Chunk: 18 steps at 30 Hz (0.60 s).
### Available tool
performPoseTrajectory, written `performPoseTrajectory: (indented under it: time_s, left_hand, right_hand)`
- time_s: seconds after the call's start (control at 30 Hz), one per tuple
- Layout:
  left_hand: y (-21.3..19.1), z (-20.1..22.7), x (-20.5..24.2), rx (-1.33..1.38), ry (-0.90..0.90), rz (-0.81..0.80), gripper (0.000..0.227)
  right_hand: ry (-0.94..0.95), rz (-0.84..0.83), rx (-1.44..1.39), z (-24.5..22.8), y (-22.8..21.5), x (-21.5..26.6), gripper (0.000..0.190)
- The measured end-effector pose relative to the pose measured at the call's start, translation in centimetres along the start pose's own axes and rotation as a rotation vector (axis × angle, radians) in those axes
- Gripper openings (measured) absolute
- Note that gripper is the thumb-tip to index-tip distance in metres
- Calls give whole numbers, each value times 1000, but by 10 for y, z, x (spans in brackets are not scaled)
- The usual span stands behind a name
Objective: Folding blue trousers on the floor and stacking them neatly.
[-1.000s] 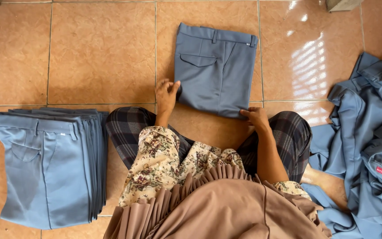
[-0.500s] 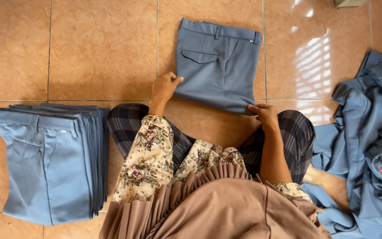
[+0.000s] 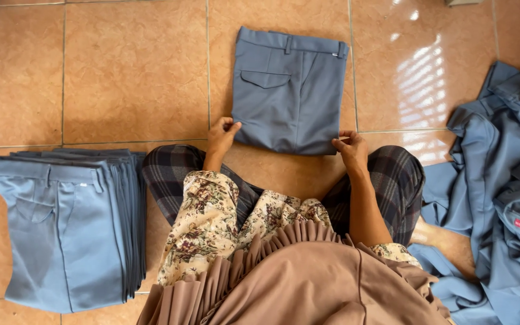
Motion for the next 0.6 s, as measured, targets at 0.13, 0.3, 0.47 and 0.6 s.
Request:
performPoseTrajectory:
  time_s: [0.13,0.3,0.47,0.6]
  left_hand:
    - [-18,22,14,120,84,124,30]
    - [0,-3,-3,90,3,50,40]
    - [17,-31,-16,-219,-136,-216,80]
    - [13,-31,-9,-223,-172,-199,80]
  right_hand:
    - [78,-19,-322,-15,0,15,58]
    - [267,-117,-251,-4,9,15,47]
    - [248,-150,12,19,7,5,42]
    - [278,-200,83,15,6,7,46]
Point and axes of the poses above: each hand's wrist, its own x-axis away from the middle knuckle, its own y-axis out of the palm, z = x × y, the point moved 3 cm from there along -x, towards the middle knuckle, and after that the axes turned 9 degrees about -x, right-handed, at the moved point
